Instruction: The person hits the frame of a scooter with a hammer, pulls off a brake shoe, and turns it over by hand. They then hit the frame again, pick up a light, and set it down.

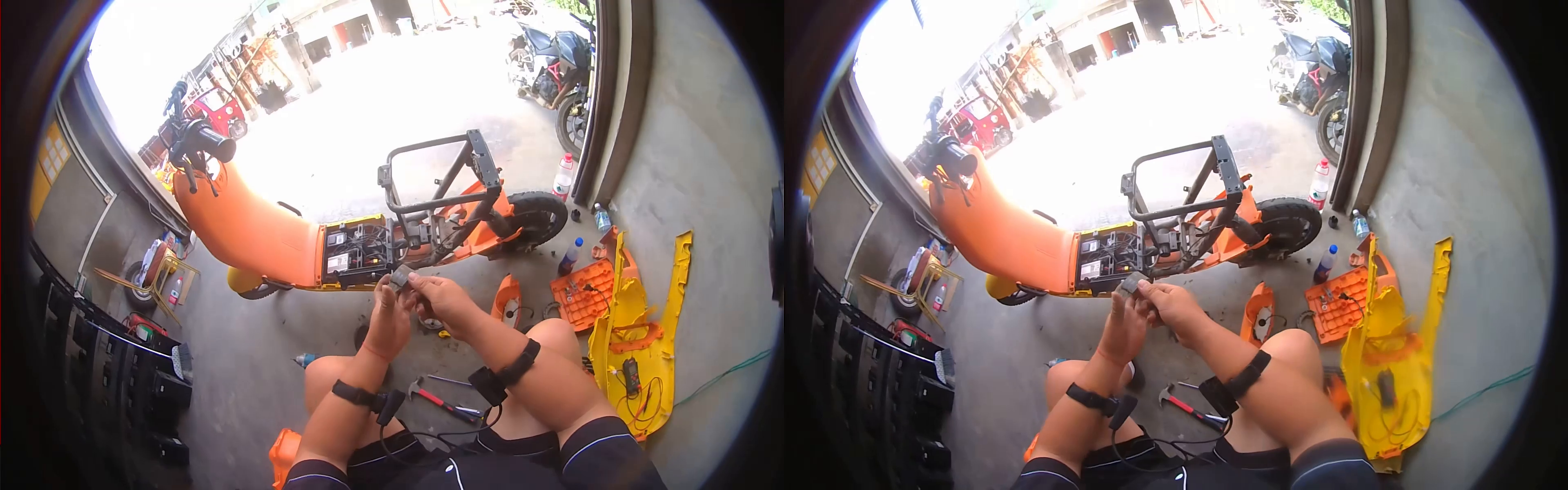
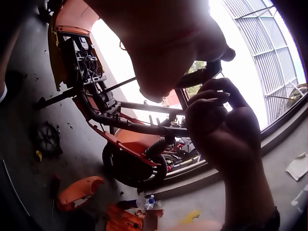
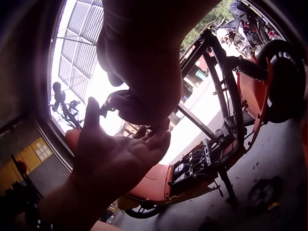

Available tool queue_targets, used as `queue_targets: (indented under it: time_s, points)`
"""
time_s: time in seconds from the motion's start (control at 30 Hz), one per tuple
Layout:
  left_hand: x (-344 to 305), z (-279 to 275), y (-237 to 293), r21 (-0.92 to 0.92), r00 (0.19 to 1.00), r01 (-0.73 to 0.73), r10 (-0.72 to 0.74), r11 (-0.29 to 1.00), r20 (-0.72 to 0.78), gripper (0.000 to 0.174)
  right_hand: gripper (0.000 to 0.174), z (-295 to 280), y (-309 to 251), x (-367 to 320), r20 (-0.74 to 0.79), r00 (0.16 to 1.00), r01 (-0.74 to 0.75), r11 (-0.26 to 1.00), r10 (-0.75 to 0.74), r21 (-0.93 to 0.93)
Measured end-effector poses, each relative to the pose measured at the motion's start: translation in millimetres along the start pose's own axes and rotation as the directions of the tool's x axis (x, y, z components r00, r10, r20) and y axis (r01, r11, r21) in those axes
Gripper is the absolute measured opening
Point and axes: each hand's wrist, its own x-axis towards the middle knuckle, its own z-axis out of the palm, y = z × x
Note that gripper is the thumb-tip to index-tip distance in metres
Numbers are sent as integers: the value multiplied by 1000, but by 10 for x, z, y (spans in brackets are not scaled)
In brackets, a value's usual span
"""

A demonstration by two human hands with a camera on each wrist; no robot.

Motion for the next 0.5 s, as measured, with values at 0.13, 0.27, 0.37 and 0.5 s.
queue_targets:
  time_s: [0.13, 0.27, 0.37, 0.5]
  points:
    - [-39, -3, 14, 137, 997, -38, 46, 990, -56, 70, 35, 29, 1, -28, 7, 997, -77, 997, 77, -30]
    - [-56, 148, 71, 283, 988, -65, 102, 957, -118, 63, 34, 2, 143, 4, 21, 998, -61, 995, 60, 82]
    - [-53, 150, 39, 345, 980, -63, 123, 937, -156, 61, 33, -25, 153, 4, 44, 998, -39, 997, 37, 63]
    - [-57, 137, 27, 240, 981, 0, 47, 971, -190, 60, 32, -18, 181, -5, 12, 999, -41, 999, 40, 25]
